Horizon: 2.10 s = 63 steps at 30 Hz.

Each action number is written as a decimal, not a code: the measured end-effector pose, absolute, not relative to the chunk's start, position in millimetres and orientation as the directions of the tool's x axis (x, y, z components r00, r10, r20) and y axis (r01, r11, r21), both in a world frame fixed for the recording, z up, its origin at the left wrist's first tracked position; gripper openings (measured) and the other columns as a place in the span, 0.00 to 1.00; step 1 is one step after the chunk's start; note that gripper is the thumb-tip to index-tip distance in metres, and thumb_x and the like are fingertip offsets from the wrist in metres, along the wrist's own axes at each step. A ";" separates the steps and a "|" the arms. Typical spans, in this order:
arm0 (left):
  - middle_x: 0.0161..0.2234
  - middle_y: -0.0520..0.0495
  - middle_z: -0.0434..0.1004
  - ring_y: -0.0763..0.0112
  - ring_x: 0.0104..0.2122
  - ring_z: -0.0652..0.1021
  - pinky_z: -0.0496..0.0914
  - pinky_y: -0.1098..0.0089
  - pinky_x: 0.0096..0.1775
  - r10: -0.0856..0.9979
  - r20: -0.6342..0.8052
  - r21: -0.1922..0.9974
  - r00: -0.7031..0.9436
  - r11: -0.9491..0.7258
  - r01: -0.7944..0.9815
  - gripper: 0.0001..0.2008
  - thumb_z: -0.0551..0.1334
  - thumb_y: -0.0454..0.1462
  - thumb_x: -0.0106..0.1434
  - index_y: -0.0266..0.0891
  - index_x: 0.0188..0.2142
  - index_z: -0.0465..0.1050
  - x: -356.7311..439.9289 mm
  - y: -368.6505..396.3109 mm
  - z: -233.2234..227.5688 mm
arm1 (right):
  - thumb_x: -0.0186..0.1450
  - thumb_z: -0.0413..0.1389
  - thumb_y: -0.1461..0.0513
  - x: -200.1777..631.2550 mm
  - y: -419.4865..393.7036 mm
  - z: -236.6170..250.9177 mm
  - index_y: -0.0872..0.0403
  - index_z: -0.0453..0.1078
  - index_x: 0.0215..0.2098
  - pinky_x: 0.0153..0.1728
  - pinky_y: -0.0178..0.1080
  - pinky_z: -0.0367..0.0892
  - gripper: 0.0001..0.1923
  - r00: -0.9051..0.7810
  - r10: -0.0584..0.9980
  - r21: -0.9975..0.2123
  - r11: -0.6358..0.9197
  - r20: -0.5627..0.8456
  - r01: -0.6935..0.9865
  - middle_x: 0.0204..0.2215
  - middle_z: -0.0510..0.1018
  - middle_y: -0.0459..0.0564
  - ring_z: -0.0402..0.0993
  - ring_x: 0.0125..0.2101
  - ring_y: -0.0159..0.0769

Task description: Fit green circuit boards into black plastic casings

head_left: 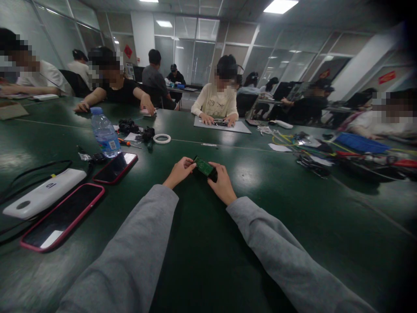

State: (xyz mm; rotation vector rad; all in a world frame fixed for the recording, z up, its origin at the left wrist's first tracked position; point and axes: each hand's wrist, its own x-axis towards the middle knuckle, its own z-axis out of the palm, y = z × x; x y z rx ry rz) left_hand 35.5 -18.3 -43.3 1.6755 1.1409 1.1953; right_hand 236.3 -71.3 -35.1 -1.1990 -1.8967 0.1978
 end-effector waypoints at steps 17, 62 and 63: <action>0.32 0.48 0.75 0.75 0.27 0.76 0.70 0.71 0.32 0.944 0.303 0.920 0.134 -0.326 0.216 0.11 0.63 0.40 0.59 0.38 0.38 0.66 33.7 -14.8 -50.5 | 0.59 0.60 0.58 231.8 -74.0 -34.3 0.50 0.57 0.58 0.55 0.51 0.62 0.31 -0.266 0.818 -0.556 0.550 0.511 0.623 0.51 0.63 0.55 0.62 0.52 0.45; 0.35 0.46 0.75 0.75 0.26 0.75 0.70 0.71 0.30 0.949 0.282 0.923 0.143 -0.309 0.228 0.20 0.66 0.43 0.56 0.37 0.44 0.65 35.8 -18.1 -42.1 | 0.59 0.58 0.54 239.4 -65.4 -33.3 0.52 0.66 0.47 0.42 0.42 0.69 0.20 -0.022 0.964 -0.955 0.267 0.267 0.129 0.43 0.73 0.51 0.71 0.41 0.38; 0.37 0.45 0.75 0.75 0.28 0.75 0.70 0.71 0.31 0.950 0.282 0.923 0.134 -0.307 0.233 0.21 0.66 0.44 0.56 0.37 0.44 0.65 35.8 -18.4 -41.6 | 0.58 0.58 0.54 239.5 -65.6 -32.8 0.52 0.66 0.47 0.41 0.42 0.69 0.20 -0.019 0.964 -0.958 0.266 0.265 0.111 0.43 0.73 0.51 0.71 0.41 0.38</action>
